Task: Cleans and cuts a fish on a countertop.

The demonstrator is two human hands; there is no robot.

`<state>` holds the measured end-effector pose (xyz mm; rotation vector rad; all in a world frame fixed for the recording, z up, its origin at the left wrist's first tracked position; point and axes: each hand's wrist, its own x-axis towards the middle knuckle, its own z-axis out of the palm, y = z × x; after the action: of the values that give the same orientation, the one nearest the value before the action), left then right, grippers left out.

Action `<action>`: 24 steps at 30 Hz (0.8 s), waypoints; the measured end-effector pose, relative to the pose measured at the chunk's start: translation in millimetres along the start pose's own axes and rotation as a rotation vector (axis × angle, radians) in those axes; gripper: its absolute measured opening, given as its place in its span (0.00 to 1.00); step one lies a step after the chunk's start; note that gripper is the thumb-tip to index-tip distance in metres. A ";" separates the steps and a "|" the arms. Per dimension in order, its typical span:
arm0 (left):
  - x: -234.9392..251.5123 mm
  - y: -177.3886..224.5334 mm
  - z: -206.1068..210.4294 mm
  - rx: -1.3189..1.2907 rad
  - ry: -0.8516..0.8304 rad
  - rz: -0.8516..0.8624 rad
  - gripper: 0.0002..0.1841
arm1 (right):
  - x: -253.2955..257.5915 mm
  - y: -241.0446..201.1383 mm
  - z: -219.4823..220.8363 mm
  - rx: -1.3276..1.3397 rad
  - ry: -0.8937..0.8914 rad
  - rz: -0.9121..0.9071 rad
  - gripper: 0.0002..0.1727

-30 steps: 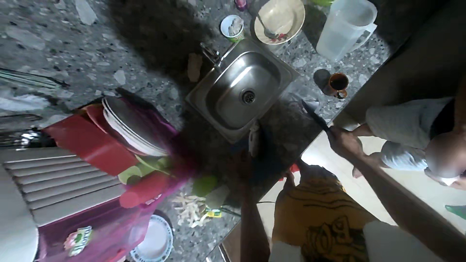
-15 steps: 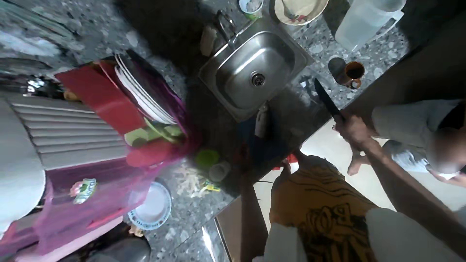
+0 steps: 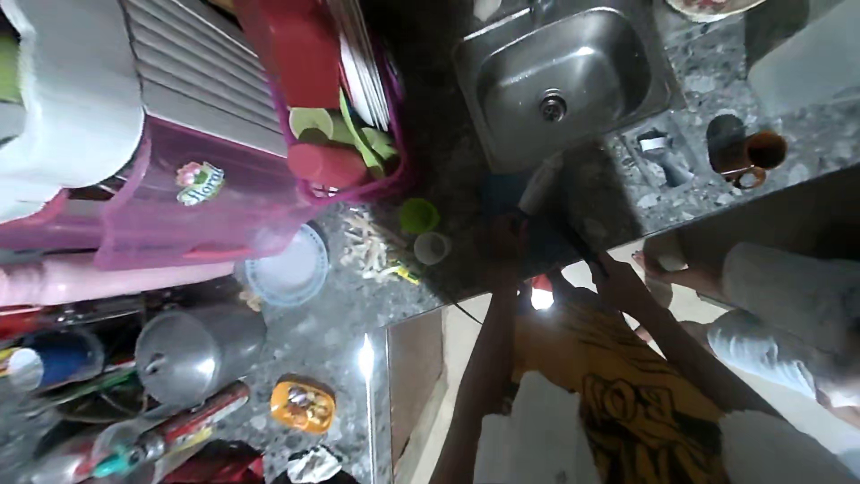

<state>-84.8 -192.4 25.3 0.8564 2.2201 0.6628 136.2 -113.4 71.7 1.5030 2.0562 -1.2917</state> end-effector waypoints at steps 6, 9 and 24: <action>58.3 -16.3 48.8 -0.097 0.259 0.351 0.19 | 10.6 -16.0 -0.1 -0.144 0.005 0.034 0.25; 59.6 -17.9 51.9 -0.089 0.294 0.341 0.23 | 16.3 -19.0 -1.4 -0.205 0.016 0.053 0.26; 61.5 -12.3 66.7 -0.125 0.376 0.290 0.23 | 52.0 -41.8 -7.3 -0.302 0.004 0.031 0.27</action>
<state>-76.2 -141.7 -50.5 1.0702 2.3669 1.1705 80.1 -78.0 61.5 1.3944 2.1084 -0.9161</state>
